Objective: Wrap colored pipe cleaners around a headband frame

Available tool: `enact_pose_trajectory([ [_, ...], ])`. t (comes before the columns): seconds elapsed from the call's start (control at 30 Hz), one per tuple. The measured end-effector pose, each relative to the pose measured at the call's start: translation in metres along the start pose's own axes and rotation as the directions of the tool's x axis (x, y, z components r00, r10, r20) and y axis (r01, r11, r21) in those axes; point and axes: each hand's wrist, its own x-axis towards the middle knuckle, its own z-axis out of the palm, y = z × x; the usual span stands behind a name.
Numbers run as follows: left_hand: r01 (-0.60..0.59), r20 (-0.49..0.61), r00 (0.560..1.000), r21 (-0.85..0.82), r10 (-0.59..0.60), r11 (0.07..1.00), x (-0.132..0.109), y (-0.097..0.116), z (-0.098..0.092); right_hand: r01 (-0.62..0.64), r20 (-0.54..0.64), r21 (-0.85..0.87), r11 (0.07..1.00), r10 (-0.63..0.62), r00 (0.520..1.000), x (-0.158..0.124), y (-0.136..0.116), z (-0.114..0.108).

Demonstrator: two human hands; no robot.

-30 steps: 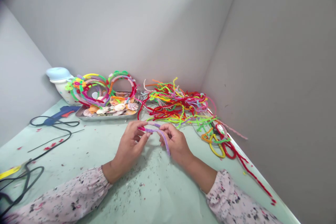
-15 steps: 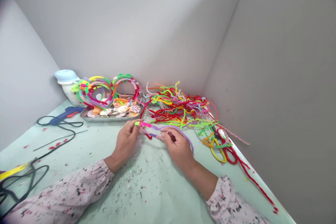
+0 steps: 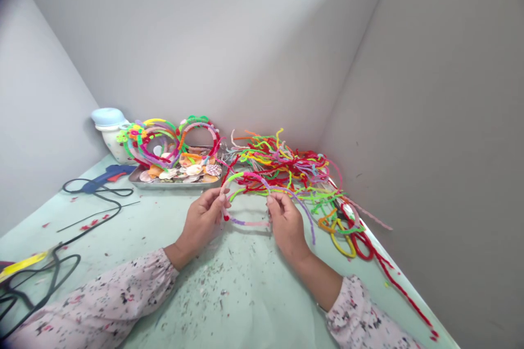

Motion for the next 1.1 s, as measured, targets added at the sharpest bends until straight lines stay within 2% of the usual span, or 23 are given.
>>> enact_pose_trajectory([
  [0.23,0.06,0.025,0.998,-0.065,-0.058,0.996,0.002,0.001,-0.001,-0.023,0.035,0.034,0.999,0.022,0.999,0.0,-0.002,0.001],
  [0.43,0.104,0.174,0.979,0.004,-0.103,0.995,-0.001,-0.002,0.001,-0.034,-0.018,0.097,0.995,0.036,0.999,0.004,-0.001,0.0],
  [0.57,0.07,0.253,0.965,0.026,-0.075,0.997,-0.005,-0.002,0.004,-0.029,-0.061,0.102,0.994,0.036,0.997,0.008,0.008,-0.002],
  [0.63,0.059,0.26,0.963,0.026,-0.064,0.998,-0.006,-0.002,0.005,-0.017,-0.075,0.113,0.993,0.026,0.997,0.01,0.014,-0.003],
  [0.7,0.048,0.207,0.977,0.057,-0.058,0.997,-0.006,-0.003,0.005,-0.012,-0.078,0.122,0.992,0.022,0.997,0.011,0.016,-0.003],
  [0.87,0.017,-0.012,1.0,0.144,-0.015,0.989,0.002,-0.004,-0.002,-0.028,-0.066,0.127,0.991,0.036,0.997,0.01,0.011,-0.003],
  [1.0,-0.018,-0.168,0.985,0.164,0.046,0.986,0.017,-0.005,-0.014,-0.041,-0.057,0.161,0.986,0.051,0.997,0.009,0.006,-0.003],
  [1.1,0.005,-0.264,0.964,0.098,0.021,0.995,0.027,-0.006,-0.023,-0.043,-0.031,0.166,0.985,0.049,0.998,0.008,0.004,-0.002],
])
